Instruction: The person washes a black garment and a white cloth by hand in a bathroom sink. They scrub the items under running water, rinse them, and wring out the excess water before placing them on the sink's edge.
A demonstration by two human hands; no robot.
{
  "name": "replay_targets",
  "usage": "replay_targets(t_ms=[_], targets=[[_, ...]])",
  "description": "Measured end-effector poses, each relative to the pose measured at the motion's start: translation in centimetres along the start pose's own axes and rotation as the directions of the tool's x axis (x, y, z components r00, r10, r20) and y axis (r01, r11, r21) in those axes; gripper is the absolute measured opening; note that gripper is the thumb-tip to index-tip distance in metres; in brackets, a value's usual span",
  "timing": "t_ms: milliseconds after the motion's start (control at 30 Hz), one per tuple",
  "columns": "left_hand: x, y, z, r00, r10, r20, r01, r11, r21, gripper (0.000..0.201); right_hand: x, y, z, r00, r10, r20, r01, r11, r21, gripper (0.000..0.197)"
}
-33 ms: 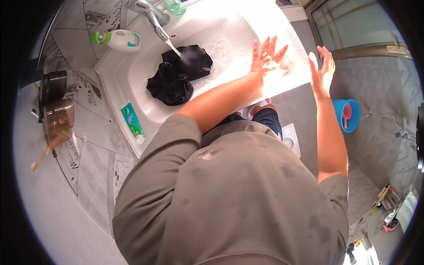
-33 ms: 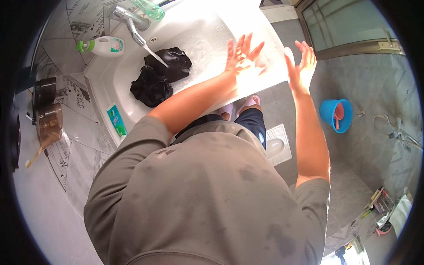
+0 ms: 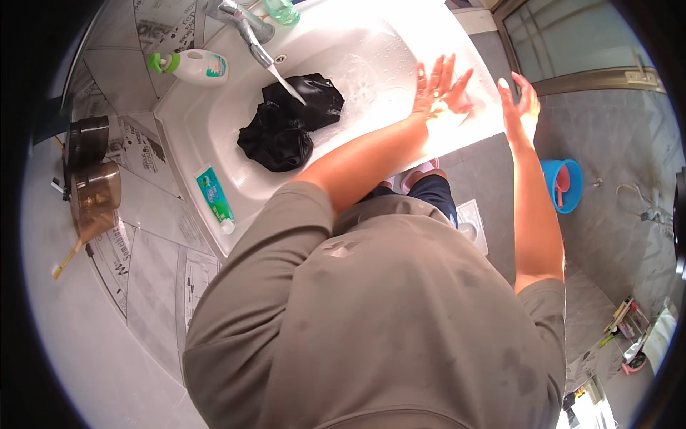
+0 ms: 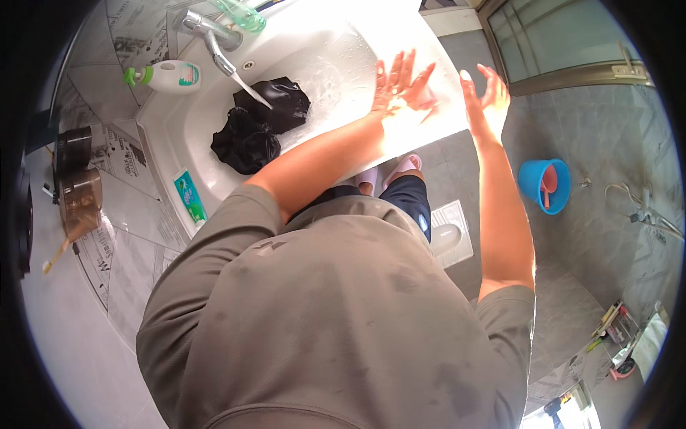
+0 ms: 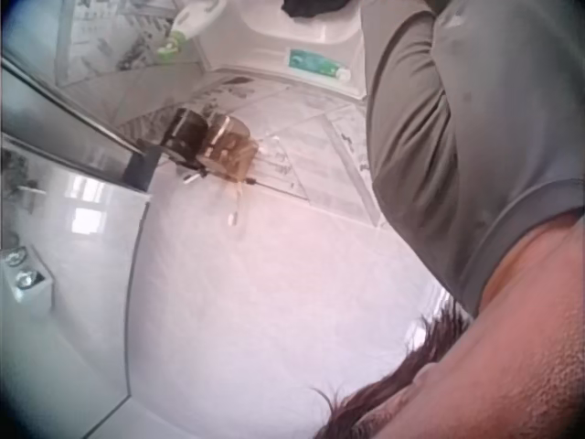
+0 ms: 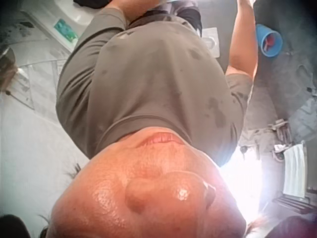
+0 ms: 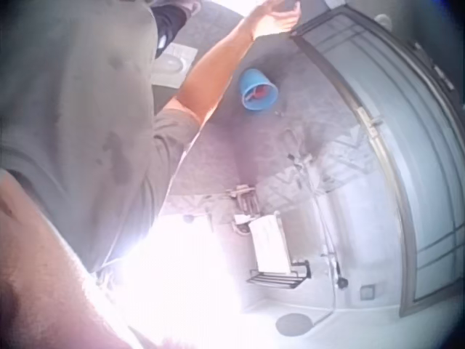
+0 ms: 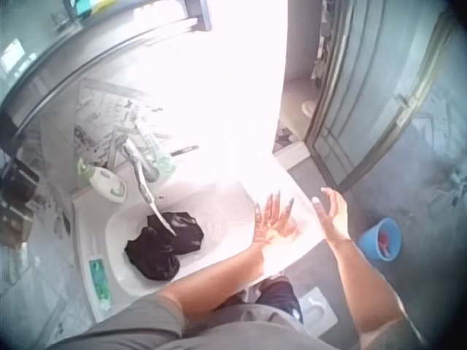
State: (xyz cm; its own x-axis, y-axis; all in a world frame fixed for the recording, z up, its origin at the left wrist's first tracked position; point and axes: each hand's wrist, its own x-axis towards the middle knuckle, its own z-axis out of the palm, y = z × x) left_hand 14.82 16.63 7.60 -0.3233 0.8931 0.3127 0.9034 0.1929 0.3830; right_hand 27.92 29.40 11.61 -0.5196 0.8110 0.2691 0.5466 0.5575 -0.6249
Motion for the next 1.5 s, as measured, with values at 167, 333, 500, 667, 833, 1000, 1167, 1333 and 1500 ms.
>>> replay_targets(t_ms=[167,333,500,667,833,1000,1167,1333,1500], targets=[[-2.0,-1.9,-1.3,0.873,0.349,0.340,-0.320,0.937,-0.140,0.063,0.7,0.4,1.9,0.847,0.436,0.304,-0.384,0.897,-0.219,0.063],[-13.3,-9.7,-11.2,0.713,0.406,0.572,-0.230,0.906,-0.356,0.061,0.6,-0.6,2.0,0.837,0.448,0.316,-0.406,0.894,-0.191,0.065],[-21.8,-16.9,-18.7,0.875,0.142,0.463,-0.139,0.989,-0.042,0.037,1.0,-1.5,1.7,0.783,0.506,0.363,-0.433,0.861,-0.267,0.067],[-19.0,-9.9,-21.2,0.913,0.147,0.382,-0.006,0.938,-0.348,0.033,0.9,1.1,2.7,0.846,0.432,0.314,-0.342,0.890,-0.303,0.065],[-17.2,-8.8,-15.9,0.854,0.244,0.458,-0.205,0.969,-0.134,0.044,0.6,0.0,2.4,0.872,0.410,0.266,-0.332,0.897,-0.292,0.061],[-13.8,-6.0,-12.6,0.875,0.267,0.405,-0.259,0.963,-0.077,0.056,0.5,0.2,2.6,0.880,0.410,0.240,-0.338,0.895,-0.290,0.059],[-9.3,-3.4,-9.2,0.894,0.231,0.384,-0.226,0.972,-0.060,0.054,0.6,-0.1,2.5,0.870,0.423,0.252,-0.356,0.894,-0.273,0.060],[-8.2,-2.7,-7.9,0.954,0.154,0.258,-0.140,0.987,-0.073,0.049,0.4,0.0,2.5,0.878,0.415,0.236,-0.362,0.901,-0.239,0.064],[-11.3,-5.0,-11.1,0.938,0.153,0.310,-0.144,0.988,-0.050,0.047,0.2,0.7,2.6,0.904,0.377,0.202,-0.317,0.908,-0.274,0.063]])
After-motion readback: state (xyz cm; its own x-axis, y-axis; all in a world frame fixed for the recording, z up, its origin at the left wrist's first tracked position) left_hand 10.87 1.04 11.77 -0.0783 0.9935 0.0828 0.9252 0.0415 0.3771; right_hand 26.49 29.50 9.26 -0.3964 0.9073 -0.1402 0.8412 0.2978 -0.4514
